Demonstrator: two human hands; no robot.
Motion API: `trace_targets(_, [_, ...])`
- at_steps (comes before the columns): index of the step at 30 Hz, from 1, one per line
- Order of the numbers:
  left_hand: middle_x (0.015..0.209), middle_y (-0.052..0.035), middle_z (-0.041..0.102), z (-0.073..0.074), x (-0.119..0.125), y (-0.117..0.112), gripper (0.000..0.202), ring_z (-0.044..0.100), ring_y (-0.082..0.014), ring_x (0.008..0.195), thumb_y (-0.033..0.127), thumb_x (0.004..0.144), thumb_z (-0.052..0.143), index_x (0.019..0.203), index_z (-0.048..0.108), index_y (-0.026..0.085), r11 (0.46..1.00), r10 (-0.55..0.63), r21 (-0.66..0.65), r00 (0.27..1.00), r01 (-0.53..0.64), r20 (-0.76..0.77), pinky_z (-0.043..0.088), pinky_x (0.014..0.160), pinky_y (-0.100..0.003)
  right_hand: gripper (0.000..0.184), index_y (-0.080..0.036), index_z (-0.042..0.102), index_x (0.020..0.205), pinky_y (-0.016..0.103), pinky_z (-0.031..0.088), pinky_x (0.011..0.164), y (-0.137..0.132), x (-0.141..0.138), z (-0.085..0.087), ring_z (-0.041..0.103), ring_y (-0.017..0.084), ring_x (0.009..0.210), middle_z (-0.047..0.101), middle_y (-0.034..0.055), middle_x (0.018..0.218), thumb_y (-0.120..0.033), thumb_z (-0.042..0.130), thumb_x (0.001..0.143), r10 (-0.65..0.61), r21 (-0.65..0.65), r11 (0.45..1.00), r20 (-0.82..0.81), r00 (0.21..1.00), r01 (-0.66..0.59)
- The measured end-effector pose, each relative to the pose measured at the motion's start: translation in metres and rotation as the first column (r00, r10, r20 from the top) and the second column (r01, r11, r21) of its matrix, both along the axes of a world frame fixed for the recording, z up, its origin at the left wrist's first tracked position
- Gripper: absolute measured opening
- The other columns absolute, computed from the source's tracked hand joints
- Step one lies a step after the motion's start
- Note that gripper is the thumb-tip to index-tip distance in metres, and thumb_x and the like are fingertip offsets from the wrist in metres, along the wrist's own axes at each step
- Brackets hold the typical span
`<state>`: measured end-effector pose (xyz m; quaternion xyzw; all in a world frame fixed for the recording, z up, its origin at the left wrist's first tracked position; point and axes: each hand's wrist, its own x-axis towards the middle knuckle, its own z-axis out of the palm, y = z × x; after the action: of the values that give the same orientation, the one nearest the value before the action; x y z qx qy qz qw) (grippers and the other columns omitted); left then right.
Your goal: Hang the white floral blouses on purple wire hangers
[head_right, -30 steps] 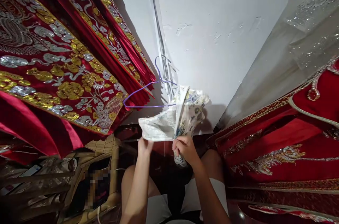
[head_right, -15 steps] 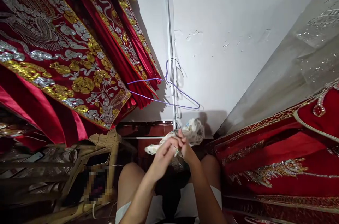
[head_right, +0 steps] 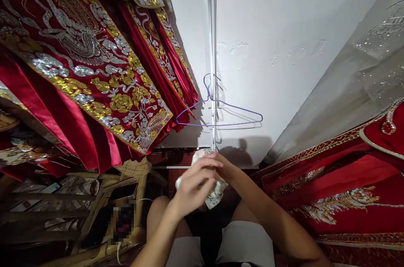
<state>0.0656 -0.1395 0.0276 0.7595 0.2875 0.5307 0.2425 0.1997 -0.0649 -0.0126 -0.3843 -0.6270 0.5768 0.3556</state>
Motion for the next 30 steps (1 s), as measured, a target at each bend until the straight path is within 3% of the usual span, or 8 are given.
trace_targets(4, [0.138, -0.0120, 0.063, 0.010, -0.043, 0.009, 0.035, 0.056, -0.0311, 0.133, 0.026, 0.092, 0.068, 0.127, 0.065, 0.027, 0.975, 0.134, -0.186, 0.990, -0.126, 0.036, 0.039, 0.117, -0.047, 0.009, -0.020, 0.071, 0.075, 0.029, 0.053, 0.061, 0.007, -0.007, 0.040, 0.066, 0.019, 0.068, 0.070, 0.0012, 0.071, -0.029, 0.072, 0.075, 0.302, -0.237, 0.926, 0.002, 0.953, -0.293])
trace_targets(8, [0.105, -0.0082, 0.073, -0.015, -0.072, 0.020, 0.037, 0.066, -0.0267, 0.098, 0.048, 0.099, 0.053, 0.113, 0.070, 0.018, 0.867, -0.184, -0.489, 0.973, 0.094, -0.139, 0.050, 0.089, -0.034, 0.009, -0.019, 0.073, 0.076, 0.025, 0.047, 0.059, 0.006, -0.001, 0.078, 0.061, 0.016, 0.066, 0.070, 0.0002, 0.073, -0.028, 0.072, 0.074, 0.656, -0.256, 0.750, 0.169, 0.735, -0.610])
trace_targets(10, [0.088, -0.0046, 0.071, -0.036, -0.083, 0.019, 0.036, 0.062, -0.0212, 0.080, 0.047, 0.098, 0.053, 0.091, 0.070, 0.016, 0.844, -0.253, -0.534, 0.914, 0.047, -0.319, 0.047, 0.077, -0.029, 0.008, -0.018, 0.073, 0.074, 0.025, 0.046, 0.059, 0.015, 0.008, 0.087, 0.061, 0.016, 0.067, 0.070, 0.0012, 0.072, -0.024, 0.069, 0.077, 0.570, -0.042, 0.803, 0.349, 0.744, -0.595])
trace_targets(13, [0.081, -0.0032, 0.069, -0.055, -0.104, 0.013, 0.022, 0.060, -0.0194, 0.072, 0.038, 0.093, 0.061, 0.082, 0.067, 0.020, 0.883, -0.077, -0.427, 0.836, -0.196, -0.543, 0.042, 0.074, -0.027, 0.022, -0.021, 0.079, 0.087, 0.026, 0.049, 0.067, 0.046, 0.026, 0.079, 0.066, 0.019, 0.077, 0.076, 0.0029, 0.086, -0.012, 0.062, 0.076, 0.083, 0.349, 0.905, 0.416, 0.905, -0.243])
trace_targets(16, [0.071, -0.0021, 0.066, -0.050, -0.126, 0.007, 0.014, 0.060, -0.0204, 0.066, 0.033, 0.089, 0.064, 0.079, 0.067, 0.024, 0.875, 0.087, -0.336, 0.796, -0.348, -0.599, 0.040, 0.071, -0.026, 0.048, -0.023, 0.075, 0.122, 0.031, 0.055, 0.074, 0.086, 0.038, 0.055, 0.071, 0.023, 0.084, 0.079, 0.0073, 0.105, -0.016, 0.067, 0.075, -0.234, 0.439, 0.896, 0.330, 0.914, 0.071])
trace_targets(21, [0.067, -0.0005, 0.068, -0.029, -0.144, 0.017, 0.012, 0.062, -0.0218, 0.061, 0.019, 0.076, 0.066, 0.082, 0.071, 0.028, 0.791, 0.150, -0.466, 0.864, -0.397, -0.481, 0.039, 0.061, -0.024, 0.034, -0.019, 0.080, 0.111, 0.043, 0.053, 0.101, 0.118, 0.050, 0.015, 0.070, 0.031, 0.112, 0.078, 0.0109, 0.118, -0.025, 0.066, 0.080, -0.266, 0.444, 0.888, 0.291, 0.919, 0.117])
trace_targets(25, [0.075, -0.0020, 0.075, -0.025, -0.148, 0.047, 0.025, 0.071, -0.0268, 0.081, 0.004, 0.063, 0.064, 0.070, 0.069, 0.028, 0.710, 0.089, -0.658, 0.959, -0.250, -0.268, 0.051, 0.081, -0.027, 0.027, -0.022, 0.082, 0.102, 0.041, 0.055, 0.094, 0.110, 0.069, 0.015, 0.072, 0.030, 0.106, 0.080, 0.0074, 0.111, -0.027, 0.063, 0.084, -0.259, 0.457, 0.885, 0.320, 0.911, 0.091])
trace_targets(30, [0.117, -0.0098, 0.075, -0.006, -0.144, 0.091, 0.029, 0.059, -0.0287, 0.130, -0.004, 0.060, 0.068, 0.068, 0.067, 0.023, 0.797, 0.331, -0.564, 0.938, -0.218, 0.105, 0.040, 0.114, -0.030, 0.026, -0.020, 0.082, 0.099, 0.032, 0.055, 0.078, 0.096, 0.084, 0.035, 0.073, 0.026, 0.093, 0.081, 0.0058, 0.104, -0.022, 0.060, 0.084, -0.222, 0.446, 0.894, 0.352, 0.909, 0.046])
